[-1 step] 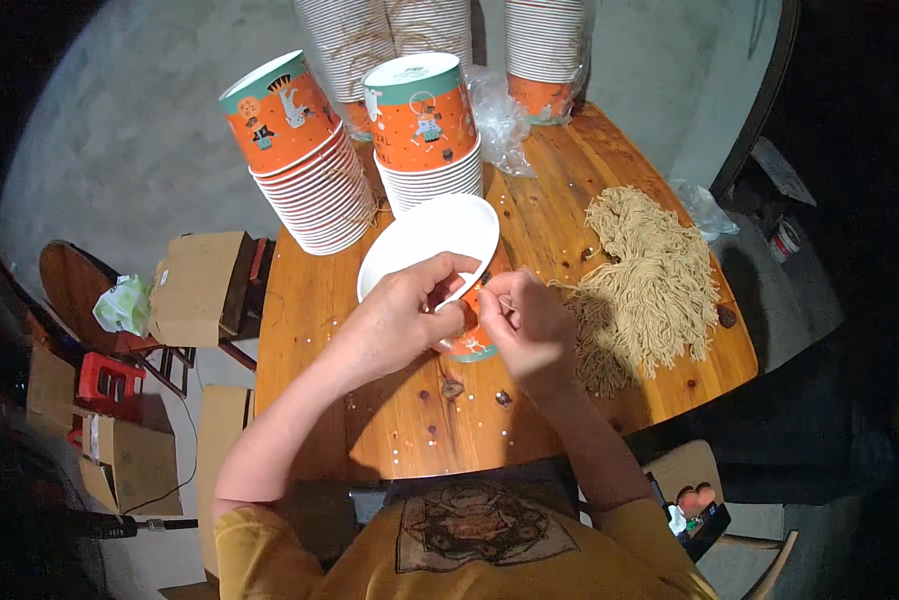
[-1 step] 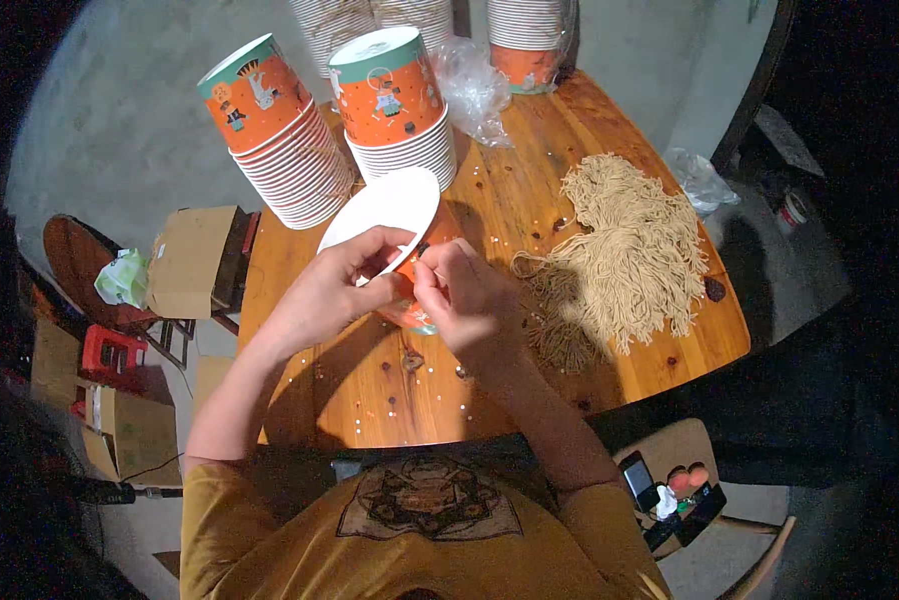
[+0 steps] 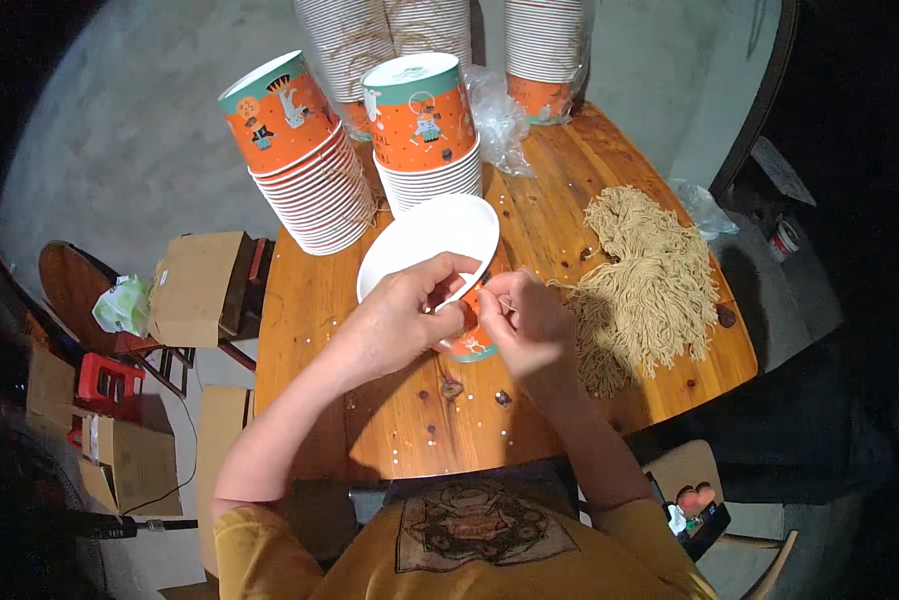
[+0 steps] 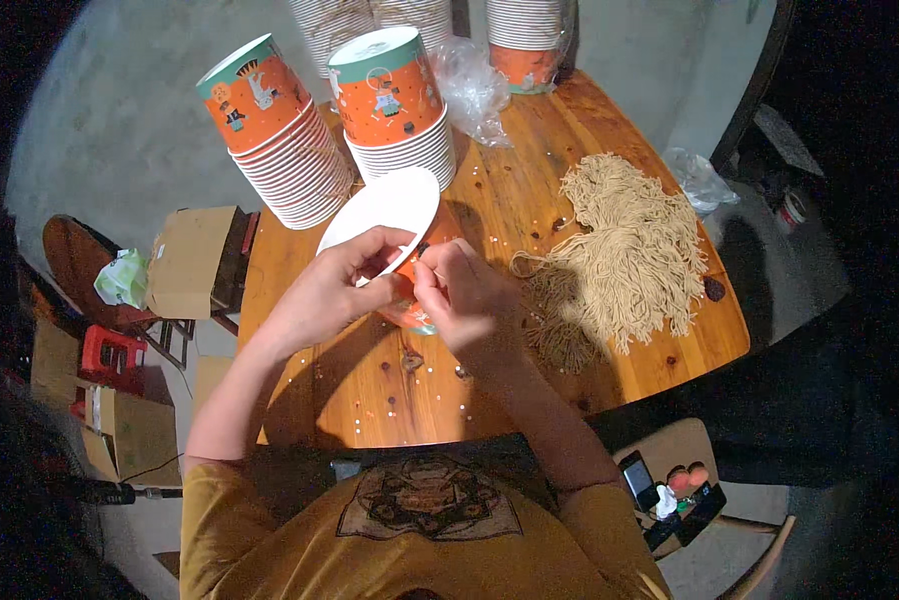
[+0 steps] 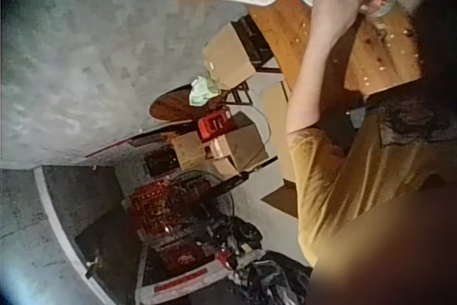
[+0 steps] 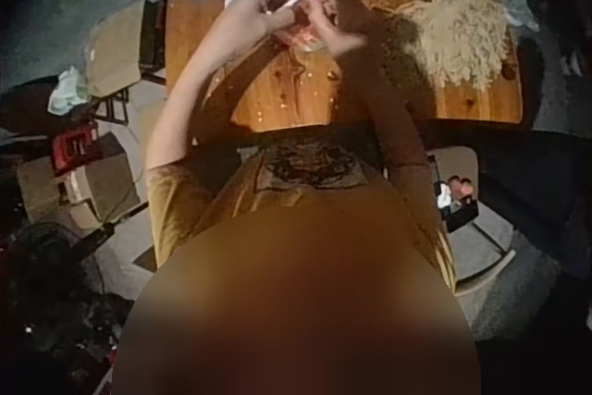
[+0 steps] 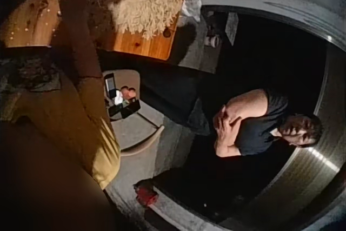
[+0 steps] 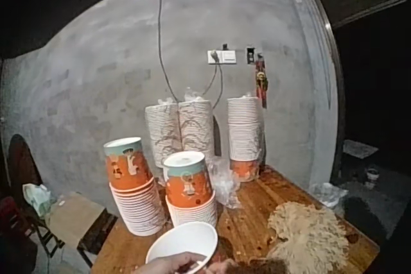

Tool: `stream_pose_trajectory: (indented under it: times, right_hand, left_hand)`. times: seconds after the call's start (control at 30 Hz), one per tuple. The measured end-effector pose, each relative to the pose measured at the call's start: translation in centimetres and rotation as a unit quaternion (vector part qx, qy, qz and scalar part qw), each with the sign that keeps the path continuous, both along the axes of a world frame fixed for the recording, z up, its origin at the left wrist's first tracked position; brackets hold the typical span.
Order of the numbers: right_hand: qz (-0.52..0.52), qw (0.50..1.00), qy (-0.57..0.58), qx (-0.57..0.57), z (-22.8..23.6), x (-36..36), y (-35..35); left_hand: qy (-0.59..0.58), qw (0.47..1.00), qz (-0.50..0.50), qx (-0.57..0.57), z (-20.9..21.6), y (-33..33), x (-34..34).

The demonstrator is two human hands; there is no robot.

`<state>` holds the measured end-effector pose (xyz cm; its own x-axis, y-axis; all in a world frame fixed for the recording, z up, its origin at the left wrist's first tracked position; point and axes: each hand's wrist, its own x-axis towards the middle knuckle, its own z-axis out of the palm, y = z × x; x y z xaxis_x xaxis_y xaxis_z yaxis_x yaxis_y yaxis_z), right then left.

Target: Threading and tying thin strings through the pre-punched holes of festive paper cups.

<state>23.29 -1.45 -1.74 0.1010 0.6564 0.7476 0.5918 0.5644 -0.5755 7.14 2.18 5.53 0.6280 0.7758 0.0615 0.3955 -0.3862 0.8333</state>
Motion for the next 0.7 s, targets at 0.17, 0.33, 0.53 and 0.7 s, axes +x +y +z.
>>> stream_pose_trajectory:
  times: [0.17,0.33,0.53,0.7]
  right_hand:
    - [-0.011,0.999,-0.034,-0.029,0.2,0.6,-0.6]
    - [-0.016,0.997,-0.019,-0.077,0.1,1.6,-1.3]
    - [-0.005,0.994,-0.004,-0.110,-0.1,2.2,-2.0]
    - [0.022,0.981,0.047,-0.186,-0.3,2.6,-2.1]
  left_hand:
    - [-0.069,0.990,-0.046,-0.110,-0.8,0.7,-0.4]
    - [-0.043,0.980,-0.081,-0.176,-1.0,2.1,0.7]
    - [-0.025,0.987,-0.088,-0.135,-3.2,2.8,2.4]
    - [0.064,0.995,-0.057,0.046,-3.4,2.1,2.7]
